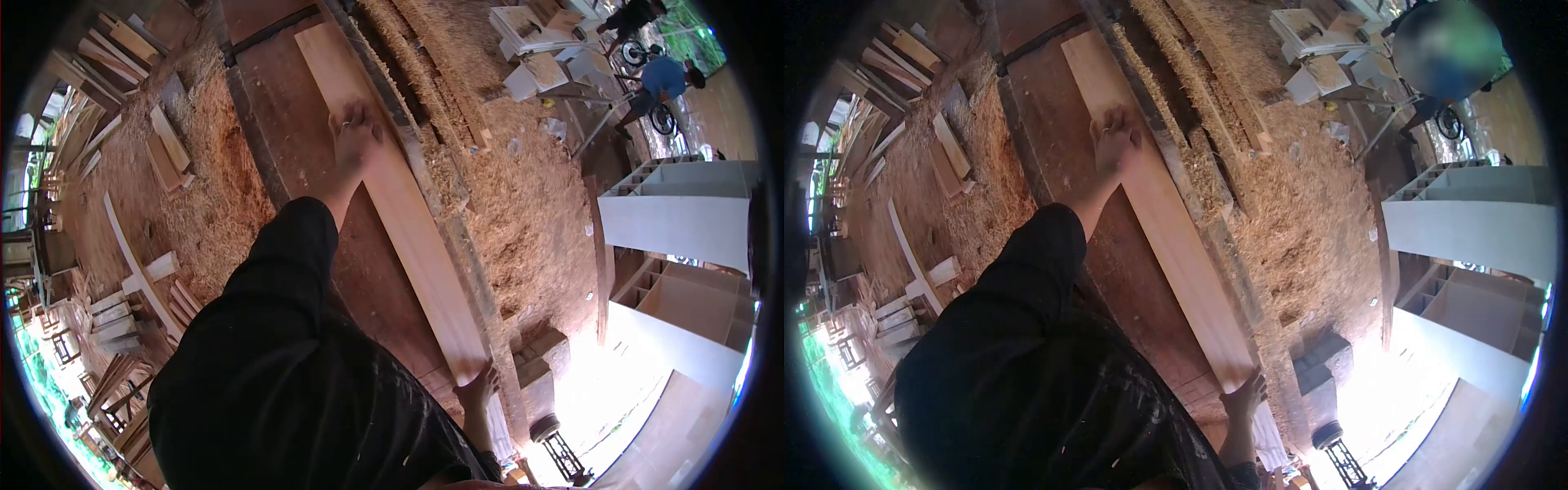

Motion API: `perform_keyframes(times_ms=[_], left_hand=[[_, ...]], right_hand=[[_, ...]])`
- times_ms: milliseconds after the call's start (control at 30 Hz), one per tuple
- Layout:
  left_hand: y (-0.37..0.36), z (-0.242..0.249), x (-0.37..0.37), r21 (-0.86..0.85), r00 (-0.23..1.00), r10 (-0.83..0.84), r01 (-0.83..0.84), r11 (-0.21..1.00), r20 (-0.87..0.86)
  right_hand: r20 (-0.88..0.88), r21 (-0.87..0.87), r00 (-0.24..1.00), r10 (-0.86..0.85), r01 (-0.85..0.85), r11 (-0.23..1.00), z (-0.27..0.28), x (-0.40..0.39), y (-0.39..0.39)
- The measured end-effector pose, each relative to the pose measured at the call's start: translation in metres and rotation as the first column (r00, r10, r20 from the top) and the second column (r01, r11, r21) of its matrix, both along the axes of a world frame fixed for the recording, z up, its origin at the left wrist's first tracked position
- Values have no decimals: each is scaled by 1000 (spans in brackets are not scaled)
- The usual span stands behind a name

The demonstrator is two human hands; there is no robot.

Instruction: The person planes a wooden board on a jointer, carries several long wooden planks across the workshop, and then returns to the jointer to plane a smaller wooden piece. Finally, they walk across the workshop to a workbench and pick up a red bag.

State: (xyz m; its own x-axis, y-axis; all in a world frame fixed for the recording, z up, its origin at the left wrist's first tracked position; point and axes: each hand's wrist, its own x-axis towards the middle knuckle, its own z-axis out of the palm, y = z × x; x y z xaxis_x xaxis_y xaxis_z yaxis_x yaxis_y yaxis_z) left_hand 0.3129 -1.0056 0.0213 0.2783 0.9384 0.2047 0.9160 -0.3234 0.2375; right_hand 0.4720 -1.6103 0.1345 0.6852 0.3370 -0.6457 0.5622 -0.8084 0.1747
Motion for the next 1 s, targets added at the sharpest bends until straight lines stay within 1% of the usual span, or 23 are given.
perform_keyframes(times_ms=[67, 133, 167, 233, 267, 333, 433, 533, 567, 733, 833, 1000], left_hand=[[9, -1, -2, 20, 1000, 10, -10, 1000, 25], [18, -10, -4, 63, 998, 16, -20, 998, 62], [21, -9, -6, 21, 999, 7, -8, 1000, 53], [29, -8, -9, -59, 999, -13, 15, 998, 38], [32, -6, -10, -53, 999, -12, 14, 998, 36], [38, -3, -11, -40, 999, -9, 10, 999, 33], [49, 6, -13, -83, 1000, -9, 9, 996, 6], [62, -4, -15, -39, 999, 6, -4, 999, 32], [65, -3, -15, -55, 999, 8, -6, 998, 32], [79, 2, -17, -105, 999, 29, -27, 994, 18], [88, -3, -18, -98, 999, 30, -31, 995, -14], [98, -2, -21, -119, 999, 30, -31, 992, -12]], right_hand=[[2, -11, 1000, 1, -1, 1000, 0, -1, 11], [-35, 6, 998, -43, 44, 999, -3, 0, 16], [-55, 15, 996, -66, 67, 998, -3, -1, 18], [-29, 3, 1000, -11, 11, 1000, -3, -3, 22], [-17, -2, 1000, 18, -18, 1000, -3, -4, 26], [-25, -20, 1000, 15, -16, 1000, -3, -6, 35], [-34, -33, 999, 10, -11, 999, -3, -9, 50], [-28, -5, 1000, 7, -7, 1000, -4, -11, 56], [-24, 12, 1000, 8, -7, 1000, -5, -12, 58], [-24, -15, 1000, 15, -16, 1000, -3, -17, 77], [-26, -18, 999, 23, -23, 1000, -5, -17, 82], [-31, -44, 999, 31, -32, 998, -2, -20, 96]])
